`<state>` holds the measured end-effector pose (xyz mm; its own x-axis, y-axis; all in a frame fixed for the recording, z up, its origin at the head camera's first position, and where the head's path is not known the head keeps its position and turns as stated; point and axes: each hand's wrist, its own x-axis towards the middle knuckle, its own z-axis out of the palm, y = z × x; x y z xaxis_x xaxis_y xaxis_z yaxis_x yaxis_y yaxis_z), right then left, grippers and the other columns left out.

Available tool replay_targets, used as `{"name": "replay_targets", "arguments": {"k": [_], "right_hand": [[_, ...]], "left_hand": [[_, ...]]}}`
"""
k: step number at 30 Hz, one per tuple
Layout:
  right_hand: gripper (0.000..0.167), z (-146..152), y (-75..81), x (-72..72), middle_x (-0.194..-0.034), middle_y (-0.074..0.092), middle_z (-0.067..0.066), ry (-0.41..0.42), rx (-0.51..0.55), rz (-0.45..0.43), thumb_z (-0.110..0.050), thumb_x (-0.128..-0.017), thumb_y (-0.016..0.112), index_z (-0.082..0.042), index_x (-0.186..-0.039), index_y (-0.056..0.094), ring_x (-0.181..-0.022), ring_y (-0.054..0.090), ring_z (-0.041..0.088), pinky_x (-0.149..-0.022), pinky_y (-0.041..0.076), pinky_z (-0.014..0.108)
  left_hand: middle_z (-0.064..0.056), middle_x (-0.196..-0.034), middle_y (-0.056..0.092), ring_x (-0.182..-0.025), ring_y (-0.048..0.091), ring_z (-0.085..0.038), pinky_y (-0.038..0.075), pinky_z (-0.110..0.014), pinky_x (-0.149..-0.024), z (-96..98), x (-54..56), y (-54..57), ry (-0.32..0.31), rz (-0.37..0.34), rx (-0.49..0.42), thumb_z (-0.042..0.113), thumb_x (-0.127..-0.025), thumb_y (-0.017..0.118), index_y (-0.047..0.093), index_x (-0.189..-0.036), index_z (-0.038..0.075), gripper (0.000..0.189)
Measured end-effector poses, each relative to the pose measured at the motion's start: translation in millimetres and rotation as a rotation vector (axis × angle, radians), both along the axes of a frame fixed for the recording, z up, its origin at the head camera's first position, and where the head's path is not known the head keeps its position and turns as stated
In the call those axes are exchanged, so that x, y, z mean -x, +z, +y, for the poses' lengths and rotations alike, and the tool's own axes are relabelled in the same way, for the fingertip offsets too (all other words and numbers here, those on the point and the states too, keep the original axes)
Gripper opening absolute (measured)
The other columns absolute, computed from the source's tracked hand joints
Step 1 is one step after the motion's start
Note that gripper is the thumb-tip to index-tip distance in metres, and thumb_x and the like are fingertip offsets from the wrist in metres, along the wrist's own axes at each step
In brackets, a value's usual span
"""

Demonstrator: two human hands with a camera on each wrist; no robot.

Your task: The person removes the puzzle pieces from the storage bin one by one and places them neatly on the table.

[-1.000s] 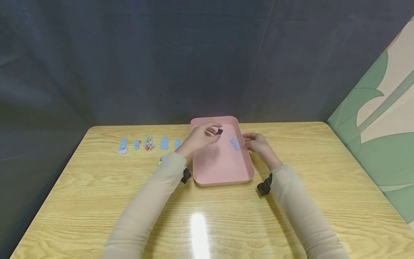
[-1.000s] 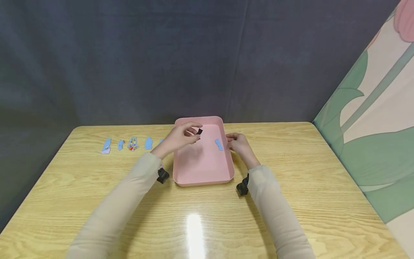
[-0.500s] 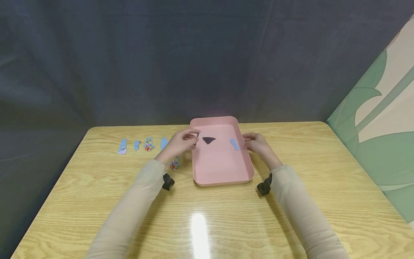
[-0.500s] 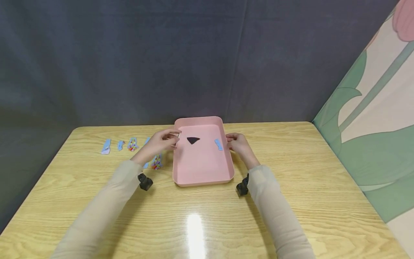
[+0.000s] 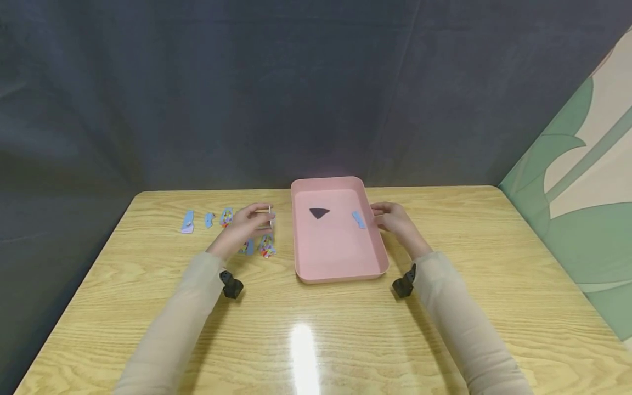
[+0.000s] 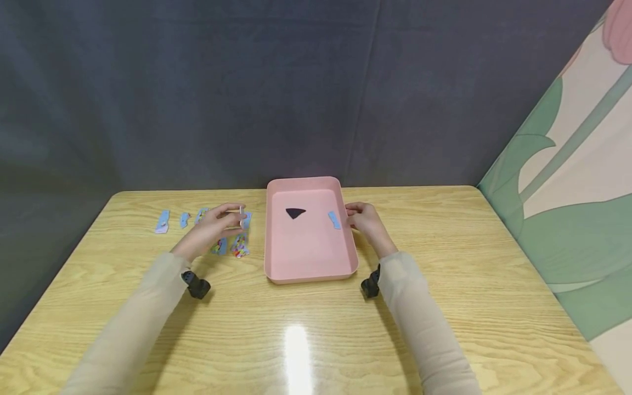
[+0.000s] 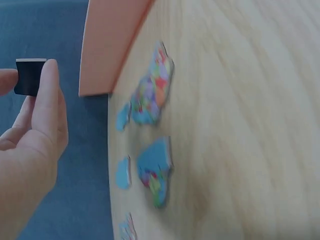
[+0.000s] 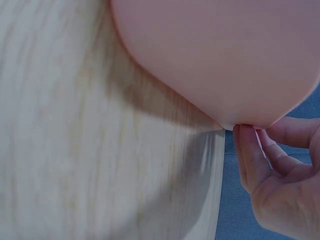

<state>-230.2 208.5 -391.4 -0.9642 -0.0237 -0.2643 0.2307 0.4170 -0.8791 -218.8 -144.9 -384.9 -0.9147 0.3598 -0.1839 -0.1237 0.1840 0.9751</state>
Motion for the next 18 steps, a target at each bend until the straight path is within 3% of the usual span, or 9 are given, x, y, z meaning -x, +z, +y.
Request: {"name": "replay_targets", "arguments": {"k": [7, 12, 18], "right_hand": [[0.05, 0, 1.0, -0.1, -0.137, 0.046, 0.029, 0.001, 0.005, 0.0, 0.002, -0.091, 0.043, 0.009, -0.141, 0.037, -0.123, 0.05, 0.035, -0.108, 0.043, 0.044], [0.05, 0, 1.5, -0.7, -0.137, 0.045, 0.029, -0.001, 0.011, -0.007, 0.002, -0.092, 0.043, 0.009, -0.141, 0.037, -0.125, 0.05, 0.036, -0.109, 0.043, 0.044], [0.05, -2, 0.6, -0.4, -0.137, 0.045, 0.028, -0.002, 0.012, -0.012, 0.002, -0.092, 0.043, 0.008, -0.141, 0.037, -0.126, 0.049, 0.037, -0.109, 0.043, 0.044]], "left_hand": [[-0.022, -0.144, 0.036, -0.13, 0.045, -0.032, 0.044, -0.036, -0.109, -17.8, -2.9, -4.9, 0.028, -0.039, -0.041, 0.025, -0.1, 0.048, 0.024, -0.15, 0.006, 0.059], [-0.02, -0.137, 0.041, -0.119, 0.054, -0.027, 0.046, -0.035, -0.107, -31.0, -5.5, -5.5, 0.04, -0.024, 0.034, 0.03, -0.099, 0.049, 0.024, -0.15, 0.007, 0.061], [-0.023, -0.137, 0.035, -0.124, 0.049, -0.032, 0.045, -0.034, -0.107, -50.8, -11.0, -3.0, 0.067, -0.001, 0.128, 0.015, -0.099, 0.043, 0.026, -0.149, 0.003, 0.054]]}}
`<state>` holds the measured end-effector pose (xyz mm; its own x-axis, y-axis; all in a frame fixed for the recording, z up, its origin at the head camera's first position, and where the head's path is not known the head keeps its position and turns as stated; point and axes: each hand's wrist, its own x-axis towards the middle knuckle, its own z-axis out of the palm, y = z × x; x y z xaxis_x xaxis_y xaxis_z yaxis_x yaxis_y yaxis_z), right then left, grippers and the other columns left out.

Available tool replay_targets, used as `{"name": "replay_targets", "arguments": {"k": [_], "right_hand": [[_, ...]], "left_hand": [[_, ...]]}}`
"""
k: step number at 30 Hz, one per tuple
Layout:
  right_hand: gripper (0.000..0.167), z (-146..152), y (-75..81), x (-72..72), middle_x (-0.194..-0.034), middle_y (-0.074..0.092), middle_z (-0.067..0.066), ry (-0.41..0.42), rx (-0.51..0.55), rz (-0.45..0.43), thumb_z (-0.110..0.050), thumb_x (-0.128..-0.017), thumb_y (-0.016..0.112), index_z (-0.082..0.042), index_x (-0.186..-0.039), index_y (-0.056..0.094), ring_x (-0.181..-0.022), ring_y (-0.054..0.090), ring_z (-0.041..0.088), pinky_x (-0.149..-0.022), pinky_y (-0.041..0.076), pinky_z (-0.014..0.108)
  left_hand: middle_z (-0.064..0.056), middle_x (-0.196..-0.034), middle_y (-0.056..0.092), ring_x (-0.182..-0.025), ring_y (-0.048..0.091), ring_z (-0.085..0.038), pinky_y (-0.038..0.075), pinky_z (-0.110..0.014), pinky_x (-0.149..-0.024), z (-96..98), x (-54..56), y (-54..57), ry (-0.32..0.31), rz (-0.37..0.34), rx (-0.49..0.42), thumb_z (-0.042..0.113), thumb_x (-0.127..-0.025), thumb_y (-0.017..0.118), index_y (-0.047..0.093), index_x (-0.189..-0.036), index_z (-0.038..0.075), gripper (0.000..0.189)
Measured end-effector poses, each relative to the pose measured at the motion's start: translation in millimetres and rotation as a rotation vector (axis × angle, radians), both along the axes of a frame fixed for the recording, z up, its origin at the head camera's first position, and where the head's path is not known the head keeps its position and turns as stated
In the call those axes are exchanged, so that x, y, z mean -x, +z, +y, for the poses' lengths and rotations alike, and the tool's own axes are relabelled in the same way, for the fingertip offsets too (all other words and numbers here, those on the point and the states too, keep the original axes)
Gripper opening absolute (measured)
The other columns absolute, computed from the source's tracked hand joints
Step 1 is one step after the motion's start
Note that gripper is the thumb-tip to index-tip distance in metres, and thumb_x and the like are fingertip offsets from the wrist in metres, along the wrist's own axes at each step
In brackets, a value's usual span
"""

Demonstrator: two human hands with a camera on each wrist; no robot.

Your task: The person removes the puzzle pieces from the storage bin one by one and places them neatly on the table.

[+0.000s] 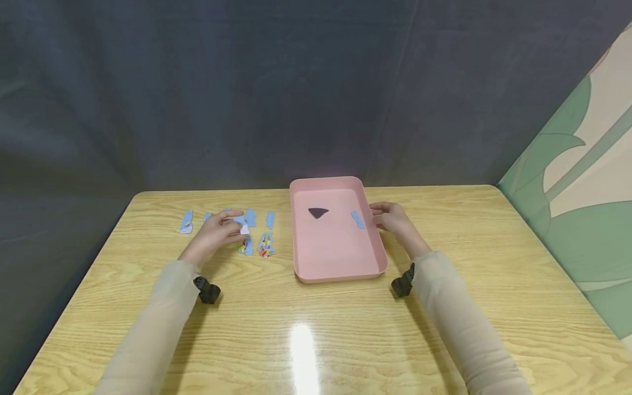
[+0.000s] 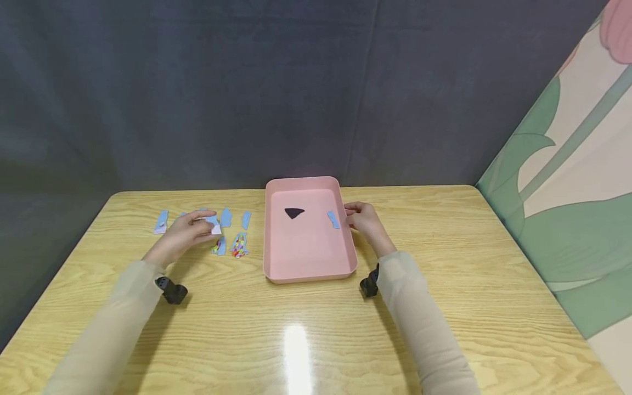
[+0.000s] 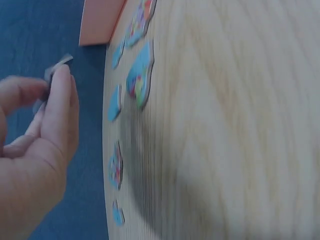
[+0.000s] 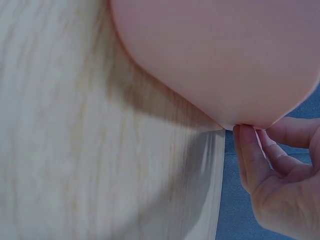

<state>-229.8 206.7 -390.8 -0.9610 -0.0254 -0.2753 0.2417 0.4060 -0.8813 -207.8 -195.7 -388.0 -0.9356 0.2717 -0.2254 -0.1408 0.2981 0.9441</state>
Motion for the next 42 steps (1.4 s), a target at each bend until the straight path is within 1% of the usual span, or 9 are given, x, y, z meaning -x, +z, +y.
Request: {"name": "replay_targets", "arguments": {"k": [4, 7, 12, 16, 19, 24, 28, 35, 42], "right_hand": [[0.05, -1, 0.4, 0.7, -0.138, 0.045, 0.028, -0.002, 0.006, -0.008, 0.002, -0.092, 0.043, 0.007, -0.142, 0.036, -0.127, 0.048, 0.037, -0.11, 0.042, 0.044], [0.05, -1, 0.9, 0.9, -0.138, 0.044, 0.028, -0.004, 0.009, -0.013, 0.002, -0.093, 0.043, 0.007, -0.142, 0.036, -0.128, 0.047, 0.037, -0.11, 0.041, 0.044], [0.05, -1, 1.2, 0.5, -0.138, 0.044, 0.028, -0.008, 0.006, -0.019, 0.002, -0.093, 0.043, 0.006, -0.142, 0.036, -0.128, 0.047, 0.037, -0.11, 0.041, 0.044], [0.05, -1, 1.3, -0.6, -0.138, 0.044, 0.028, -0.008, 0.001, -0.018, 0.002, -0.093, 0.044, 0.007, -0.142, 0.036, -0.128, 0.048, 0.037, -0.11, 0.041, 0.044], [0.05, -1, 0.7, -0.6, -0.138, 0.045, 0.028, -0.006, 0.0, -0.015, 0.001, -0.093, 0.044, 0.007, -0.142, 0.036, -0.128, 0.048, 0.037, -0.11, 0.041, 0.044], [0.05, 0, 0.2, -0.4, -0.138, 0.045, 0.028, -0.006, 0.005, -0.013, 0.002, -0.092, 0.044, 0.007, -0.142, 0.036, -0.127, 0.048, 0.037, -0.11, 0.041, 0.044], [0.05, 0, 0.0, -0.7, -0.138, 0.045, 0.028, -0.008, 0.003, -0.014, 0.002, -0.092, 0.044, 0.007, -0.142, 0.036, -0.128, 0.048, 0.037, -0.11, 0.041, 0.044], [0.051, -1, -0.1, -2.7, -0.139, 0.044, 0.028, -0.01, -0.002, -0.014, 0.002, -0.092, 0.044, 0.007, -0.142, 0.036, -0.128, 0.047, 0.037, -0.11, 0.041, 0.043], [0.051, 0, -0.5, -2.3, -0.141, 0.043, 0.027, -0.01, 0.011, -0.023, 0.001, -0.092, 0.044, 0.007, -0.143, 0.035, -0.13, 0.046, 0.037, -0.111, 0.04, 0.044]], "left_hand": [[-0.029, -0.145, 0.026, -0.129, 0.043, -0.037, 0.048, -0.031, -0.103, -10.0, -2.6, 2.1, 0.041, -0.001, 0.077, 0.009, -0.099, 0.042, 0.024, -0.149, 0.0, 0.054], [-0.032, -0.149, 0.024, -0.132, 0.041, -0.039, 0.049, -0.032, -0.102, -16.1, -3.6, 2.4, 0.041, 0.011, 0.124, 0.009, -0.1, 0.044, 0.021, -0.149, -0.003, 0.056], [-0.03, -0.145, 0.033, -0.126, 0.048, -0.036, 0.049, -0.035, -0.103, -25.8, -5.1, 2.3, 0.028, 0.014, 0.194, 0.011, -0.1, 0.044, 0.025, -0.148, -0.004, 0.053], [-0.031, -0.143, 0.037, -0.118, 0.055, -0.03, 0.052, -0.032, -0.099, -32.1, -6.1, 1.1, 0.017, 0.005, 0.242, 0.011, -0.1, 0.045, 0.031, -0.145, -0.005, 0.05], [-0.031, -0.141, 0.04, -0.114, 0.057, -0.029, 0.054, -0.029, -0.095, -34.9, -7.3, -1.0, 0.011, 0.001, 0.263, 0.011, -0.099, 0.048, 0.035, -0.143, -0.005, 0.048], [-0.029, -0.132, 0.048, -0.114, 0.058, -0.03, 0.056, -0.028, -0.09, -35.5, -7.9, -4.3, 0.019, -0.001, 0.289, 0.009, -0.098, 0.05, 0.041, -0.141, -0.004, 0.045], [-0.03, -0.131, 0.046, -0.112, 0.06, -0.03, 0.057, -0.027, -0.088, -32.7, -6.8, -6.2, 0.031, -0.022, 0.294, 0.005, -0.097, 0.051, 0.04, -0.14, -0.005, 0.046], [-0.03, -0.132, 0.046, -0.117, 0.057, -0.035, 0.057, -0.029, -0.089, -28.2, -6.0, -10.5, 0.058, -0.066, 0.285, 0.003, -0.096, 0.052, 0.036, -0.14, -0.01, 0.048], [-0.027, -0.128, 0.048, -0.107, 0.062, -0.025, 0.057, -0.028, -0.087, -30.7, -5.5, -12.6, 0.064, -0.065, 0.296, 0.005, -0.096, 0.053, 0.038, -0.138, -0.011, 0.047]]}}
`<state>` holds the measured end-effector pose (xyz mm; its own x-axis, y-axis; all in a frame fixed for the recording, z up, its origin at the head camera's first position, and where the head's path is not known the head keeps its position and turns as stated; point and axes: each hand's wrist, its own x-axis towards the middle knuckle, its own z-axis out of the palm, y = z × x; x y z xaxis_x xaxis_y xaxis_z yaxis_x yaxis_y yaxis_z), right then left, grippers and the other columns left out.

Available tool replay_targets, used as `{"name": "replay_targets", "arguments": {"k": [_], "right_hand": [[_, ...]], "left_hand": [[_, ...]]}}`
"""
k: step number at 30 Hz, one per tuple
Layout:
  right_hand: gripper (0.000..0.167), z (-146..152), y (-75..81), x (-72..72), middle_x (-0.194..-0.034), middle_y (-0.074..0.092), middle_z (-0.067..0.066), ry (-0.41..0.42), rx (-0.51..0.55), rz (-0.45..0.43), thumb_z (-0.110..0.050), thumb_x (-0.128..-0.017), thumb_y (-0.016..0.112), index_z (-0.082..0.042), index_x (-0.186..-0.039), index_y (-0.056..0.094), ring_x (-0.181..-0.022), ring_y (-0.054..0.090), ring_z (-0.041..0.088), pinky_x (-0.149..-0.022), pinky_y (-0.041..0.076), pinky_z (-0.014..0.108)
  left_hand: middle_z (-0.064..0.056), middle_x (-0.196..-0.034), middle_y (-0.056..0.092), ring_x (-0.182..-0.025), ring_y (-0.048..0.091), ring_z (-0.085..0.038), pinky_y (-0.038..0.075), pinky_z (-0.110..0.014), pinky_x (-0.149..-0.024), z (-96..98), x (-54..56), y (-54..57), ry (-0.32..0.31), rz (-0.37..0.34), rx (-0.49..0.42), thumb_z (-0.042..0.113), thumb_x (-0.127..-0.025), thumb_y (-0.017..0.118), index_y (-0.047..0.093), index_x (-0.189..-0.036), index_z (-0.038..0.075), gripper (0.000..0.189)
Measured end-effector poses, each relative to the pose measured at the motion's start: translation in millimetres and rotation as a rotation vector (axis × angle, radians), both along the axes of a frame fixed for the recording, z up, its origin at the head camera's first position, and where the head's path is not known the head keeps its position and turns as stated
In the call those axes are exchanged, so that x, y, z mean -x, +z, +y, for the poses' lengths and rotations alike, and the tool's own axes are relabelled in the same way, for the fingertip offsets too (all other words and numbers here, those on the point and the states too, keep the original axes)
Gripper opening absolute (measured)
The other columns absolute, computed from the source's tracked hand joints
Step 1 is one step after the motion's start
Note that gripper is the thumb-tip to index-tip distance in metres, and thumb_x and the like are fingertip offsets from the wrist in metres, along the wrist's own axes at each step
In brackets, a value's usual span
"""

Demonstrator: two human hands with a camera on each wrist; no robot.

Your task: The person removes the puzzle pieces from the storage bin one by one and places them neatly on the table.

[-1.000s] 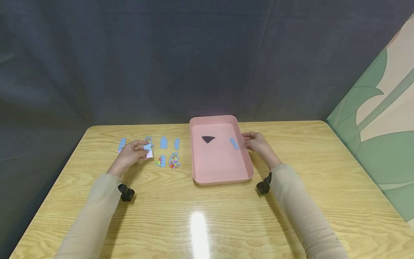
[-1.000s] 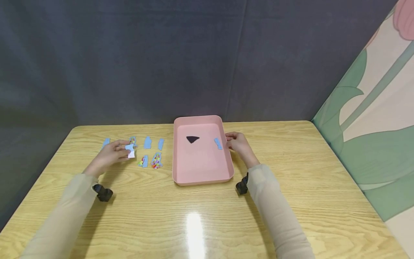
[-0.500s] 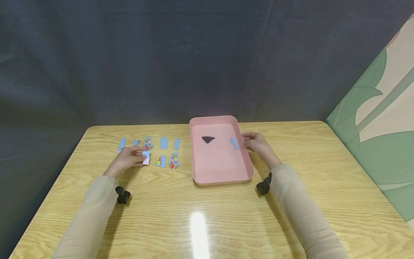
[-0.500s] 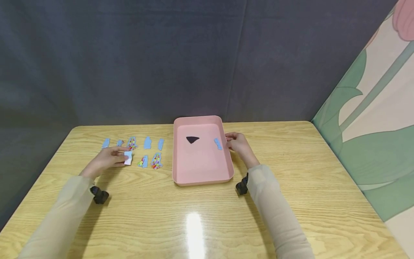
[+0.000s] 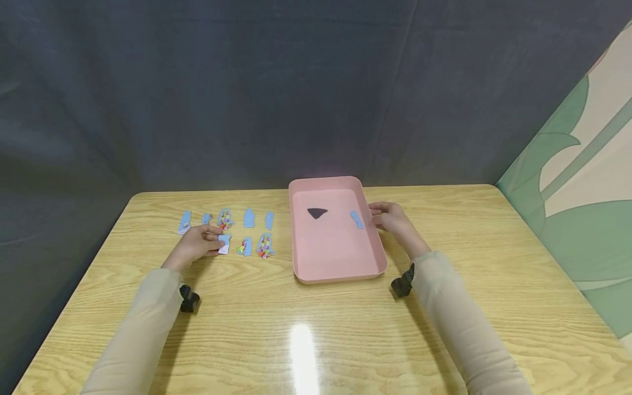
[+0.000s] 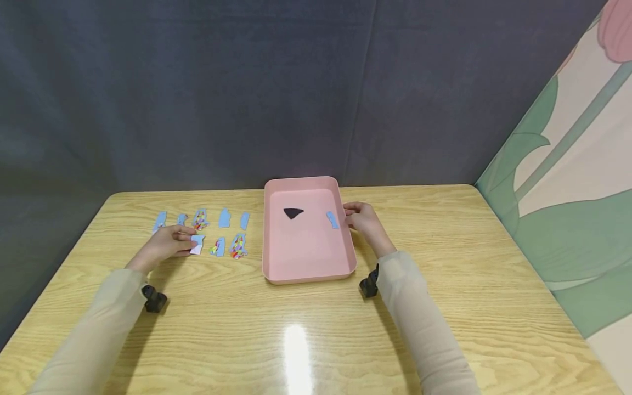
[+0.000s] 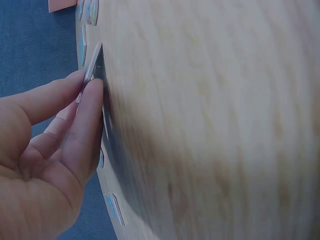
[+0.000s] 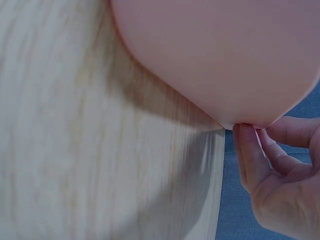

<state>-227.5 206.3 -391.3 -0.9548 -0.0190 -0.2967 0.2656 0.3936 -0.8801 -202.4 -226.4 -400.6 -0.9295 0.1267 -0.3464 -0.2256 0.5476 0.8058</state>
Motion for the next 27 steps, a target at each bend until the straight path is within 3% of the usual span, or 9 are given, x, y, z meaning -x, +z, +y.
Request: {"name": "replay_targets", "arguments": {"k": [5, 12, 17, 27], "right_hand": [[0.05, 0, 0.6, 0.0, -0.142, 0.042, 0.026, -0.003, -0.006, -0.006, 0.0, -0.093, 0.043, 0.006, -0.143, 0.035, -0.131, 0.045, 0.037, -0.111, 0.04, 0.044], [0.049, -1, 0.0, 1.8, -0.139, 0.045, 0.025, -0.03, -0.018, -0.023, 0.001, -0.093, 0.045, 0.004, -0.142, 0.038, -0.125, 0.049, 0.032, -0.108, 0.044, 0.04], [0.049, 0, -0.9, 3.2, -0.14, 0.045, 0.025, -0.029, -0.019, -0.02, 0.001, -0.093, 0.045, 0.004, -0.142, 0.038, -0.125, 0.049, 0.032, -0.109, 0.044, 0.04], [0.049, -2, -0.6, 4.0, -0.143, 0.042, 0.025, -0.007, -0.012, -0.025, 0.001, -0.094, 0.043, 0.005, -0.142, 0.036, -0.13, 0.046, 0.036, -0.111, 0.041, 0.044]], "left_hand": [[-0.029, -0.129, 0.048, -0.103, 0.062, -0.023, 0.058, -0.026, -0.084, 0.1, 1.1, -3.3, 0.004, 0.024, 0.021, 0.004, -0.095, 0.055, 0.04, -0.136, -0.01, 0.046], [-0.031, -0.13, 0.048, -0.107, 0.061, -0.034, 0.058, -0.03, -0.084, 0.8, -0.8, -3.7, 0.019, 0.079, 0.073, 0.006, -0.095, 0.055, 0.043, -0.134, -0.011, 0.044], [-0.03, -0.13, 0.049, -0.108, 0.059, -0.034, 0.058, -0.032, -0.085, 3.9, -0.2, -0.7, 0.029, 0.126, 0.089, 0.013, -0.098, 0.05, 0.044, -0.135, -0.008, 0.043], [-0.026, -0.124, 0.051, -0.108, 0.058, -0.037, 0.057, -0.035, -0.086, 35.8, 2.0, 9.6, -0.004, 0.216, 0.088, 0.015, -0.098, 0.046, 0.047, -0.133, -0.006, 0.041]]}}
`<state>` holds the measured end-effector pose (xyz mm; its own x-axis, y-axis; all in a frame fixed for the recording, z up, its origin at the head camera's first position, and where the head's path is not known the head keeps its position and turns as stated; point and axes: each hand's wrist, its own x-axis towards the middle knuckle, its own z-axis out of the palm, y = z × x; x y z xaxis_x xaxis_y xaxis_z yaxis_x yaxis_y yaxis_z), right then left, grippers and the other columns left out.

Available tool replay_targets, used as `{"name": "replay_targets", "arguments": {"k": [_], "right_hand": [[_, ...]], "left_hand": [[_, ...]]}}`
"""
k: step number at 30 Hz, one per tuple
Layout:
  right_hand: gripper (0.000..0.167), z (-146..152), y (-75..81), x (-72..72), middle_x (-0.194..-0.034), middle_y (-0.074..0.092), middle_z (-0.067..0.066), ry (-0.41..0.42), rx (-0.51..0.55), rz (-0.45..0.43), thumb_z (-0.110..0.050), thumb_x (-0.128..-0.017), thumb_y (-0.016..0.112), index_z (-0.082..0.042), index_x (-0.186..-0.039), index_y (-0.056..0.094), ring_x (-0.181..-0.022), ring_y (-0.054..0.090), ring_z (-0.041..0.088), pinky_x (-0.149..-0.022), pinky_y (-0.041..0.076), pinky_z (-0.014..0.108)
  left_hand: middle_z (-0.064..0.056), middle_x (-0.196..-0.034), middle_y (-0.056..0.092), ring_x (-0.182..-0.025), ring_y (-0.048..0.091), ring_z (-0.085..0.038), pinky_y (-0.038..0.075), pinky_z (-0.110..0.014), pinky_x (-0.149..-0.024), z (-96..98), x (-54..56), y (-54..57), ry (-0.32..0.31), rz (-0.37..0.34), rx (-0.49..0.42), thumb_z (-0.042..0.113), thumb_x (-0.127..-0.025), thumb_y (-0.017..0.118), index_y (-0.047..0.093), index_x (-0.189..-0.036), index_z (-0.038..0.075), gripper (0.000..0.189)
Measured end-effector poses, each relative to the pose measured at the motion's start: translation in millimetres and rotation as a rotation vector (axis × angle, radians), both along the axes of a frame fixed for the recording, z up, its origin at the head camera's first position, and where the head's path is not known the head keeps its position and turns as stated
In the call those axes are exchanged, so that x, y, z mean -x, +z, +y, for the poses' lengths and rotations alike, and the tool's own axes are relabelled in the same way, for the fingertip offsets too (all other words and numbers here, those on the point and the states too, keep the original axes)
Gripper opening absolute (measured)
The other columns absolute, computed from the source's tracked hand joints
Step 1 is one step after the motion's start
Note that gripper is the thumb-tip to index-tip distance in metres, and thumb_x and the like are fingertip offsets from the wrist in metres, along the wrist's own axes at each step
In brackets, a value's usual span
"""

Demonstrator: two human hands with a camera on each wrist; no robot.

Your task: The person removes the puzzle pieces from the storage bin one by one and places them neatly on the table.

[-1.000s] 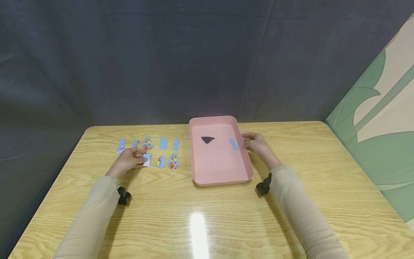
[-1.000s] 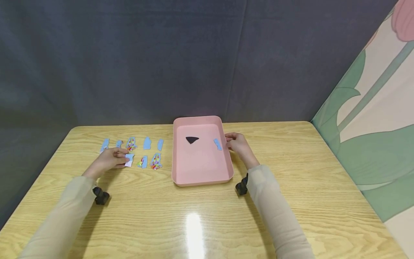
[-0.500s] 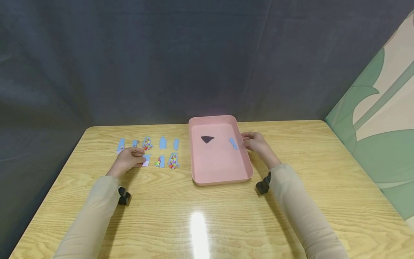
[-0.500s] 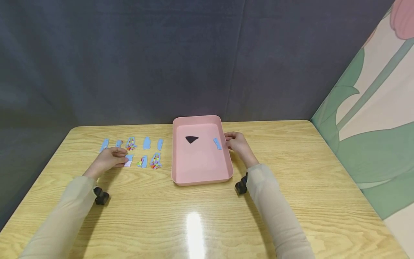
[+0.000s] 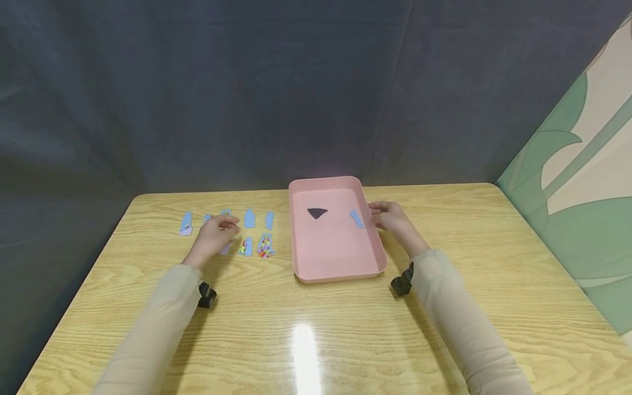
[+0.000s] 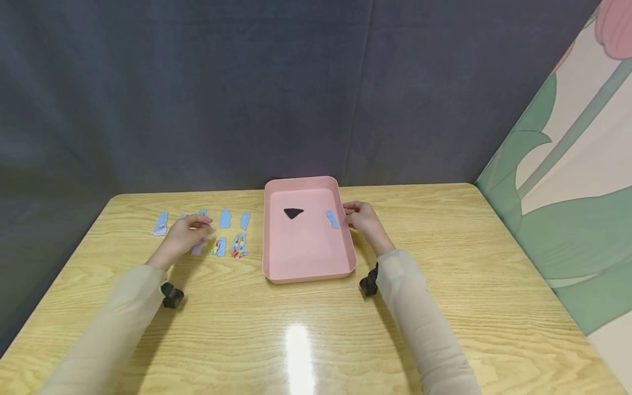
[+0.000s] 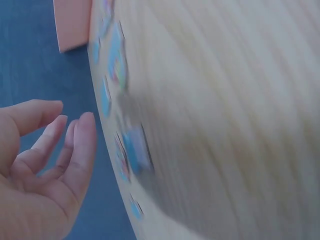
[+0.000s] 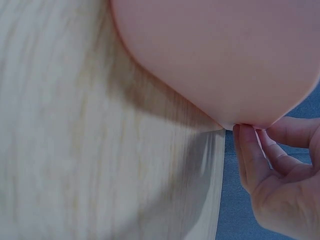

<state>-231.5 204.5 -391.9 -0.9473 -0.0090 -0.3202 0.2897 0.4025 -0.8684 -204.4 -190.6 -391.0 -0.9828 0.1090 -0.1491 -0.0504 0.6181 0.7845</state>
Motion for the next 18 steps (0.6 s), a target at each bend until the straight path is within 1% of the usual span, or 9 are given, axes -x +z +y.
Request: {"name": "replay_targets", "arguments": {"k": [2, 6, 10, 14, 18], "right_hand": [[0.049, 0, -0.1, -0.2, -0.143, 0.042, 0.026, 0.005, 0.001, 0.003, 0.001, -0.094, 0.043, 0.005, -0.142, 0.036, -0.131, 0.045, 0.036, -0.111, 0.041, 0.044], [0.05, 0, -0.5, -0.8, -0.142, 0.042, 0.026, 0.0, 0.004, 0.005, 0.001, -0.093, 0.043, 0.005, -0.142, 0.036, -0.13, 0.046, 0.035, -0.11, 0.041, 0.043], [0.051, 1, -0.5, -1.0, -0.141, 0.043, 0.026, 0.004, 0.0, 0.017, 0.001, -0.092, 0.043, 0.006, -0.142, 0.036, -0.129, 0.047, 0.035, -0.11, 0.042, 0.043], [0.051, 2, -0.8, -1.2, -0.14, 0.045, 0.027, 0.006, -0.007, 0.022, 0.0, -0.092, 0.044, 0.007, -0.142, 0.036, -0.128, 0.047, 0.035, -0.11, 0.042, 0.043], [0.052, 2, -1.3, -1.7, -0.139, 0.045, 0.027, 0.007, 0.0, 0.028, 0.001, -0.091, 0.043, 0.007, -0.142, 0.036, -0.128, 0.048, 0.035, -0.11, 0.042, 0.043]], "left_hand": [[-0.026, -0.126, 0.052, -0.109, 0.059, -0.038, 0.056, -0.038, -0.087, 9.9, 0.5, 1.9, -0.013, 0.016, -0.011, 0.014, -0.098, 0.046, 0.047, -0.133, -0.006, 0.04], [-0.025, -0.131, 0.051, -0.116, 0.056, -0.039, 0.054, -0.041, -0.09, 30.8, 1.7, 4.9, -0.046, 0.036, -0.008, 0.014, -0.098, 0.046, 0.047, -0.134, -0.003, 0.04], [-0.023, -0.13, 0.053, -0.119, 0.054, -0.039, 0.051, -0.044, -0.095, 55.1, 5.8, 9.7, -0.061, 0.063, -0.011, 0.015, -0.097, 0.048, 0.05, -0.132, -0.001, 0.038], [-0.021, -0.129, 0.056, -0.119, 0.054, -0.038, 0.05, -0.045, -0.097, 80.2, 10.2, 16.7, -0.08, 0.097, -0.025, 0.015, -0.097, 0.049, 0.052, -0.131, 0.0, 0.037], [-0.019, -0.127, 0.058, -0.117, 0.057, -0.035, 0.051, -0.043, -0.096, 103.0, 14.6, 23.1, -0.087, 0.131, -0.059, 0.014, -0.095, 0.05, 0.054, -0.129, 0.001, 0.036]]}}
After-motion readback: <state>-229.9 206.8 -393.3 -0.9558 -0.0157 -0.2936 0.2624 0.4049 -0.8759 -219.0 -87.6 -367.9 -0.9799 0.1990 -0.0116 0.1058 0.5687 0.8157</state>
